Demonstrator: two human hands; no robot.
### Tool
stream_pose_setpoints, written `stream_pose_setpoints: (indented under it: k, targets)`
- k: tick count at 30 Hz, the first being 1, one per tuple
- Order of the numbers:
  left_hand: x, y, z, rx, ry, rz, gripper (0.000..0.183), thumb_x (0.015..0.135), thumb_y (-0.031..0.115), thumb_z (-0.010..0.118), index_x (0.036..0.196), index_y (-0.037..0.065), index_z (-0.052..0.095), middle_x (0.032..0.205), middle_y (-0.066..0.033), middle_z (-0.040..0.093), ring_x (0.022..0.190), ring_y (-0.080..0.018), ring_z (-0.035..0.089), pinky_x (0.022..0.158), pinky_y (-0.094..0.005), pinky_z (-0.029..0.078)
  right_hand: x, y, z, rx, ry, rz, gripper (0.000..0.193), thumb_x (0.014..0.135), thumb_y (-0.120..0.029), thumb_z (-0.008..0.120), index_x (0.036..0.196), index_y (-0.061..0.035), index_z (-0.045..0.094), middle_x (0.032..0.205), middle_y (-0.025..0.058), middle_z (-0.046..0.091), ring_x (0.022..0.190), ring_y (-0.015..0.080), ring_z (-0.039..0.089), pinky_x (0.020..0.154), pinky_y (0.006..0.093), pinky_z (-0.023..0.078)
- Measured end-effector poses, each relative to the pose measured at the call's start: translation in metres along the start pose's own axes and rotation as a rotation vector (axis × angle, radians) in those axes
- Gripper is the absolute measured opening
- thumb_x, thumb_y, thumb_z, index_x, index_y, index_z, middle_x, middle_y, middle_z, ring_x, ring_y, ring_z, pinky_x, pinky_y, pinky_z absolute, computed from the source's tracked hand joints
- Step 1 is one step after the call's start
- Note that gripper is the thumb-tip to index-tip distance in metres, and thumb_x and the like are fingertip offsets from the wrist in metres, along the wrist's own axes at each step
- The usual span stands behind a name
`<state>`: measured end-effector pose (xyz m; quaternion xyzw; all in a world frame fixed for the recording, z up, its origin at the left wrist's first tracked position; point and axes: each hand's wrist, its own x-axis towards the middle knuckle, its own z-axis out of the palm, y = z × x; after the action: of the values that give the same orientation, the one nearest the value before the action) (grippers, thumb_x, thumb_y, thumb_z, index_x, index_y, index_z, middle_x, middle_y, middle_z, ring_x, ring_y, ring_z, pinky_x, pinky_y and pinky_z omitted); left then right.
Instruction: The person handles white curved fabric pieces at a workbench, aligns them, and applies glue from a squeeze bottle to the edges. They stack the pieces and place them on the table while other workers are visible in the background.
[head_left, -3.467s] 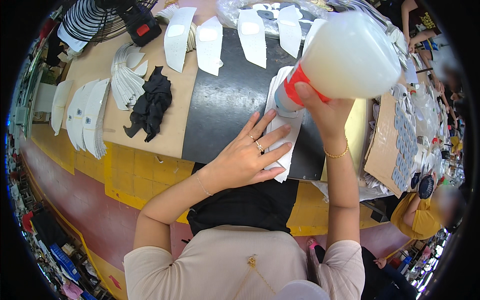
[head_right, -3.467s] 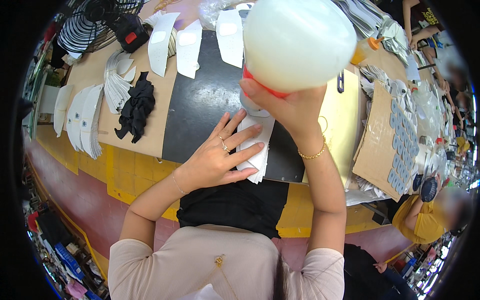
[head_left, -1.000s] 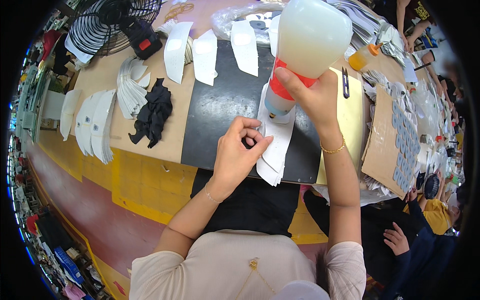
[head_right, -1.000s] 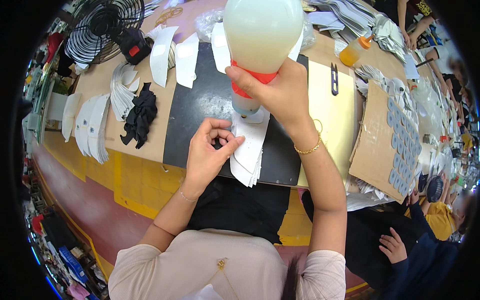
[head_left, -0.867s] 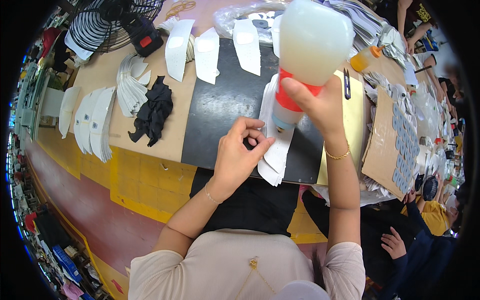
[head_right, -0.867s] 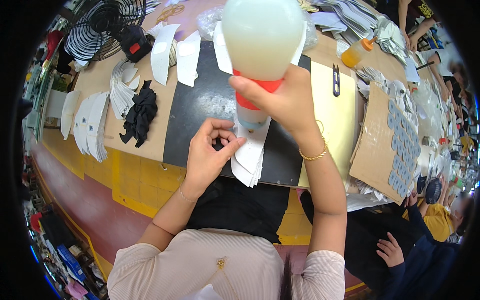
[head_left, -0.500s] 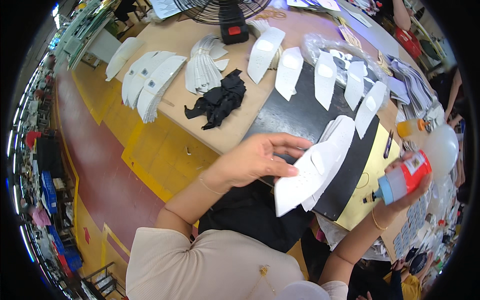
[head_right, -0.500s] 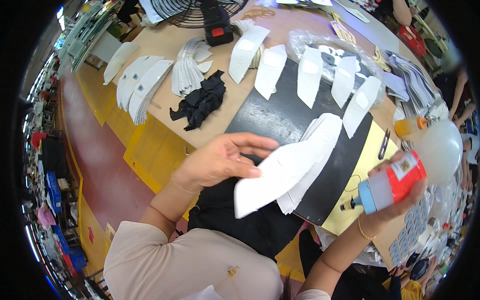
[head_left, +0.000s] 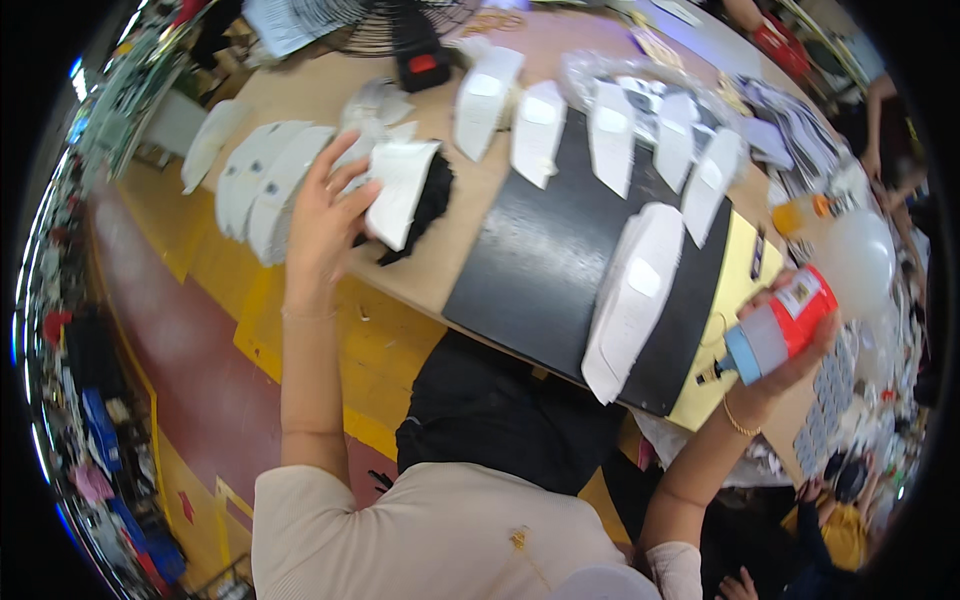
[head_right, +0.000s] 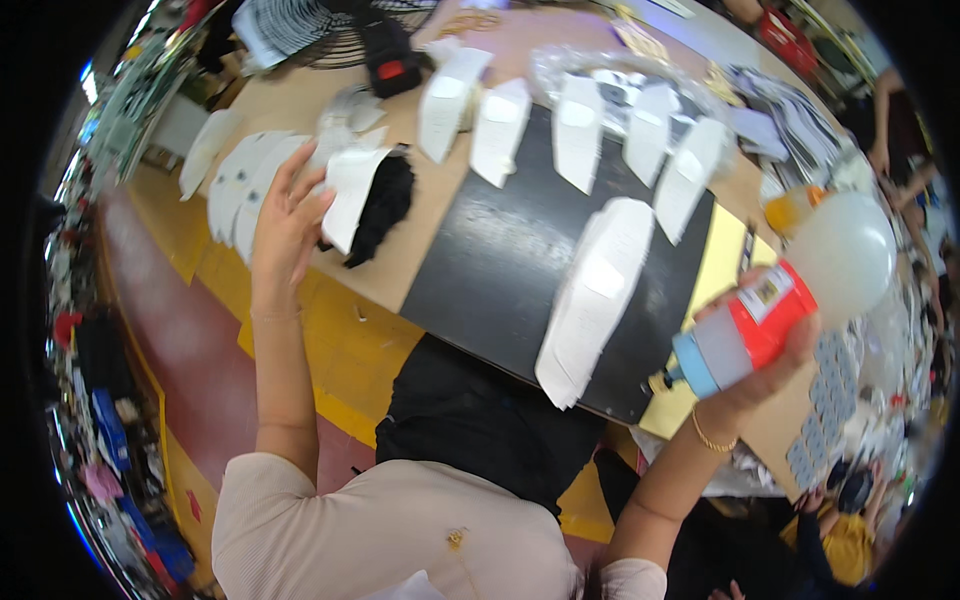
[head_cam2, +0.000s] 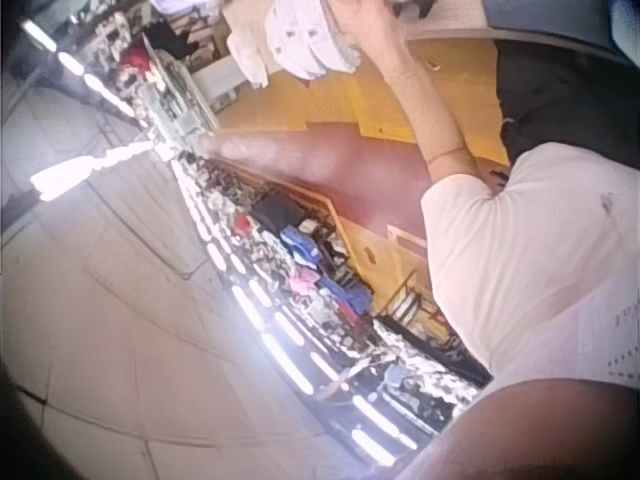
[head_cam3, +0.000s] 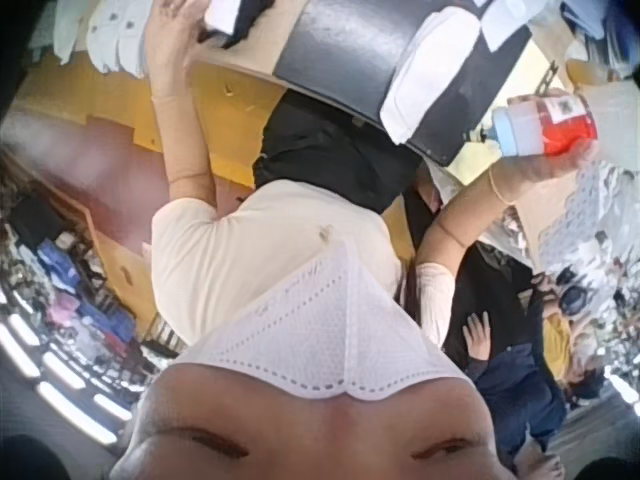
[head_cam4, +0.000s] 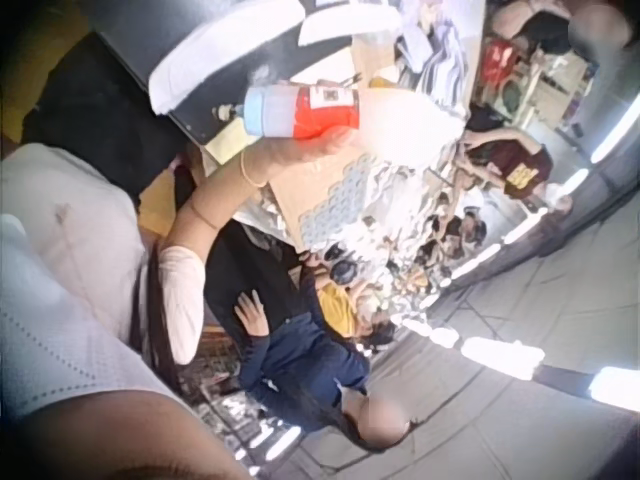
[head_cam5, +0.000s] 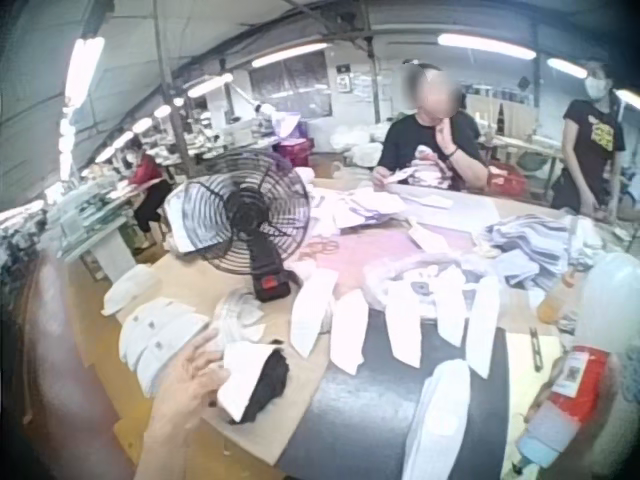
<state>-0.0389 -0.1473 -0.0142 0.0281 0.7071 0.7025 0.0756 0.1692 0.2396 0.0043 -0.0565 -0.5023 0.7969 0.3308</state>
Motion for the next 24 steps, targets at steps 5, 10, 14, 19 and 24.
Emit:
stream_pose_setpoints:
  k: [5, 10, 14, 19, 24]
  targets:
    - [-0.029, -0.047, -0.009, 0.771, 0.259, 0.160, 0.056, 0.084, 0.006, 0.072, 0.137, 0.011, 0.054, 0.108, -0.0071, 0.054, 0.079, -0.0104, 0.058, 0.064, -0.0236, 0.048, 0.010, 0.014, -0.010, -0.256, 0.043, -0.087, 0.051, 0.098, -0.039, 0.058, 0.130, 0.0004, 0.050, 0.109, 0.0128, 0.064, 0.092, 0.0202, 0.066, 0.085, 0.0356, 0.057]
    - [-0.042, -0.027, 0.016, 0.739, 0.241, 0.136, 0.045, 0.085, 0.006, 0.072, 0.128, 0.007, 0.061, 0.104, -0.0084, 0.054, 0.080, -0.0120, 0.057, 0.066, -0.0250, 0.046, 0.020, 0.043, 0.015, -0.585, 0.053, -0.250, 0.038, 0.088, -0.024, 0.077, 0.113, 0.0004, 0.064, 0.107, 0.0049, 0.066, 0.097, 0.0127, 0.060, 0.089, 0.0291, 0.048]
    - [-0.062, -0.024, 0.057, 0.735, 0.080, 0.493, 0.034, 0.082, 0.008, 0.075, 0.115, 0.007, 0.068, 0.108, -0.0103, 0.058, 0.094, -0.0202, 0.060, 0.078, -0.0321, 0.051, 0.034, 0.052, 0.031, -0.621, -0.053, -0.223, 0.036, 0.086, -0.024, 0.079, 0.108, 0.0017, 0.067, 0.102, 0.0070, 0.070, 0.091, 0.0137, 0.064, 0.083, 0.0286, 0.052]
    - [-0.100, -0.043, 0.136, 0.647, -0.705, 0.883, 0.045, 0.076, 0.018, 0.080, 0.118, 0.008, 0.066, 0.139, -0.0133, 0.053, 0.131, -0.0355, 0.048, 0.105, -0.0459, 0.042, 0.050, 0.055, 0.057, -0.752, -0.159, -0.229, 0.034, 0.082, -0.026, 0.081, 0.101, 0.0003, 0.071, 0.095, 0.0082, 0.074, 0.087, 0.0144, 0.068, 0.078, 0.0282, 0.054]
    - [-0.100, -0.055, 0.156, 0.729, -0.750, 0.944, 0.047, 0.078, 0.034, 0.077, 0.118, 0.013, 0.066, 0.143, -0.0098, 0.051, 0.134, -0.0309, 0.045, 0.108, -0.0494, 0.036, 0.052, 0.054, 0.060, -0.849, -0.234, -0.188, 0.033, 0.079, -0.026, 0.082, 0.099, -0.0007, 0.073, 0.092, 0.0087, 0.074, 0.082, 0.0160, 0.070, 0.075, 0.0284, 0.055]
